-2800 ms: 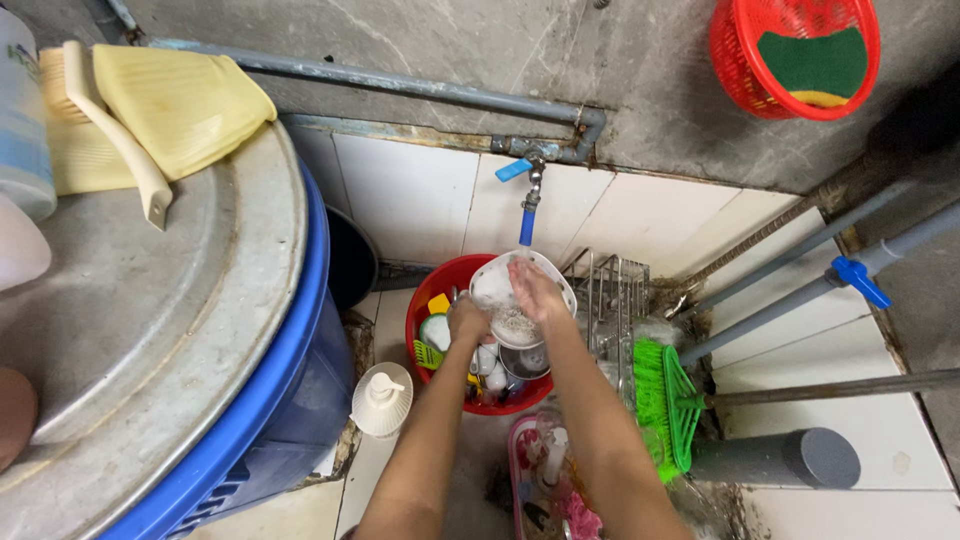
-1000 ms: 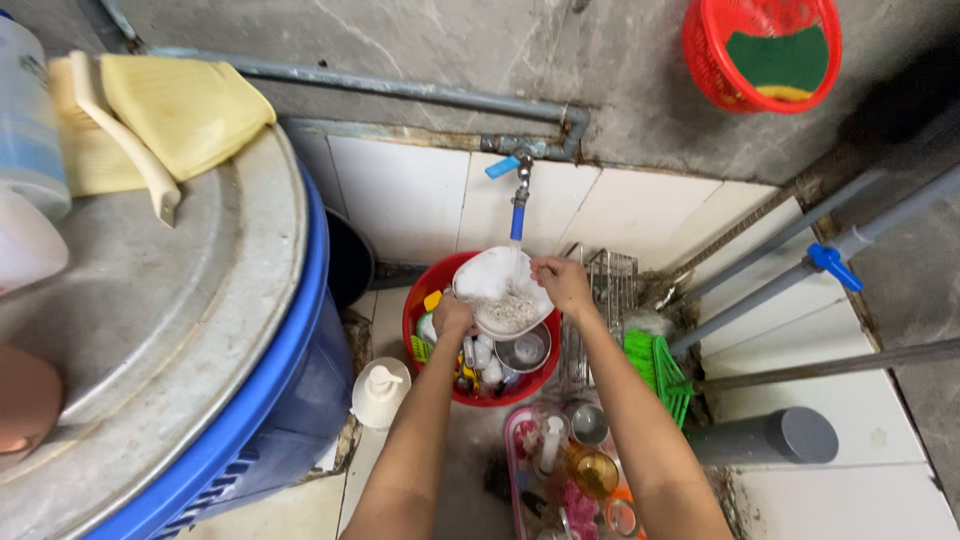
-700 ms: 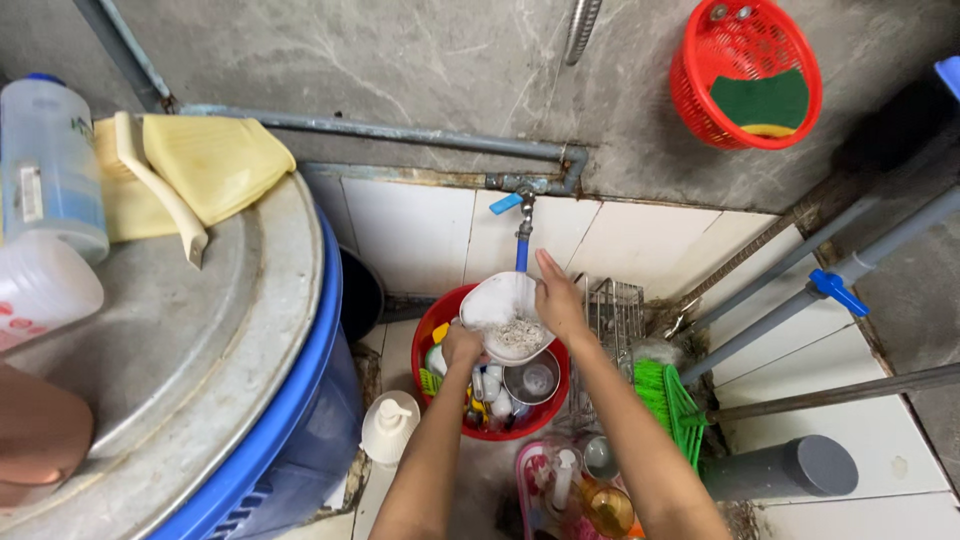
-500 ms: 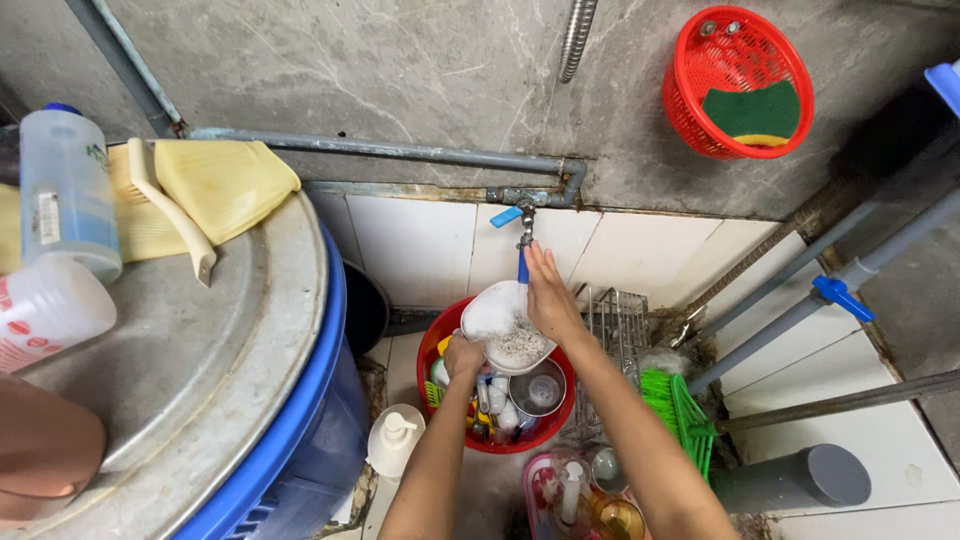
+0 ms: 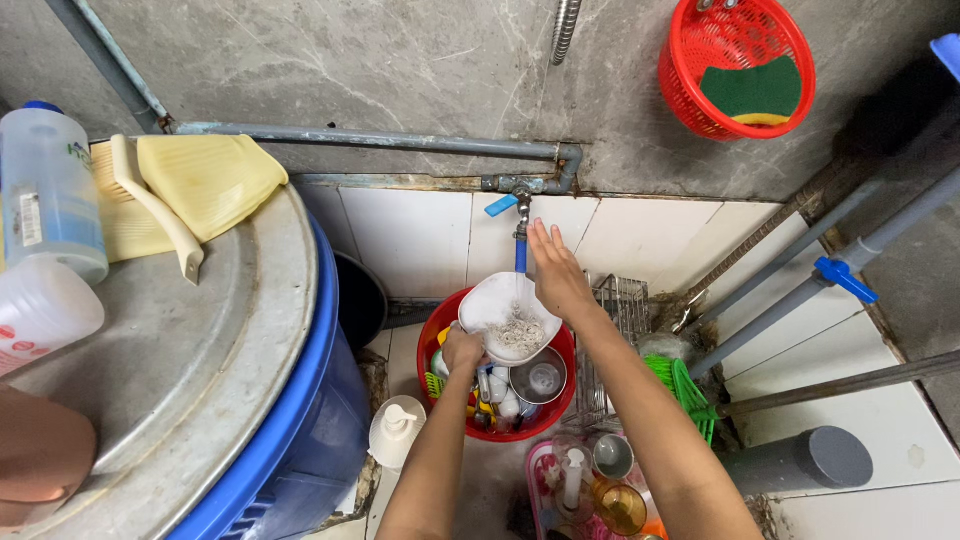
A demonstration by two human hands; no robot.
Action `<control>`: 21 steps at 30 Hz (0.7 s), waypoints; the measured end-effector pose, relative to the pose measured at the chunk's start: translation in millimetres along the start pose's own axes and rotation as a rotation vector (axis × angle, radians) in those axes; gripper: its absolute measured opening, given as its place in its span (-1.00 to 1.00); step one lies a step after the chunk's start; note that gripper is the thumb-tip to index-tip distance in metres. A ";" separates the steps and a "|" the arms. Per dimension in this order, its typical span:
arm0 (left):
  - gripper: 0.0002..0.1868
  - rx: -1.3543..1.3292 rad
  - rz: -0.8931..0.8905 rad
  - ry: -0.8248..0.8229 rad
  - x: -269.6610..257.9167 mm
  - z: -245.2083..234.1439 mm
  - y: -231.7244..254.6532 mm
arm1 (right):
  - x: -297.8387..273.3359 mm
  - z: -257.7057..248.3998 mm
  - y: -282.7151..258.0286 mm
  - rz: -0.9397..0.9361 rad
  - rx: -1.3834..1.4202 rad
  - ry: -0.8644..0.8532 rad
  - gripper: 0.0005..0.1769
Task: The person scrubs a metal dish rack with a soapy sponge, then washes various cups and glasses from a tray using soapy water in a small basin. The person rinses the items under a tap and places them back on the tray.
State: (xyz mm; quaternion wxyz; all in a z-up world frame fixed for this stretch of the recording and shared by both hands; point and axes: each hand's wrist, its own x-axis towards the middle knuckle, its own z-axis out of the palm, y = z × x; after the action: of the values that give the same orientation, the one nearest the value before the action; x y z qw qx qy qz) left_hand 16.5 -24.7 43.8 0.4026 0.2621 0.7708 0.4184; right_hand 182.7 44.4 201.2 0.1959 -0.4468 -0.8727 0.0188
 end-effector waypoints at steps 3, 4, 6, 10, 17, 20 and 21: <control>-0.62 -0.032 -0.059 -0.016 -0.6 1.7 0.7 | 0.3 -2.8 0.6 0.013 -0.017 -0.019 -0.06; -0.62 -0.034 -0.064 -0.014 0.0 2.8 1.8 | 1.5 -3.8 0.9 0.011 -0.027 -0.021 -0.05; -0.61 -0.039 -0.070 -0.010 0.4 4.3 2.0 | 2.6 -2.9 -0.6 -0.001 -0.032 -0.007 -0.04; -0.61 -0.050 -0.056 -0.009 0.0 6.8 -0.3 | 6.3 6.9 -7.8 -0.014 -0.118 0.036 -0.04; -0.61 -0.037 -0.033 0.002 6.6 7.6 -3.7 | 14.0 31.7 -17.1 -0.059 -0.193 0.175 -0.09; -0.62 -0.053 -0.025 0.008 9.4 5.3 -4.5 | 17.2 36.0 -17.3 -0.050 -0.208 0.183 -0.06; -0.62 -0.062 -0.022 0.010 9.7 3.7 -4.9 | 18.5 37.0 -17.3 -0.049 -0.222 0.198 -0.07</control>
State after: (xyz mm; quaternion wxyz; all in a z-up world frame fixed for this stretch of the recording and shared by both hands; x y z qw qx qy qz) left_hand 14.0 -18.5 34.5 0.4114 0.2390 0.7622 0.4390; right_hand 146.4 53.8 176.7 0.2311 -0.4439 -0.8564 -0.1267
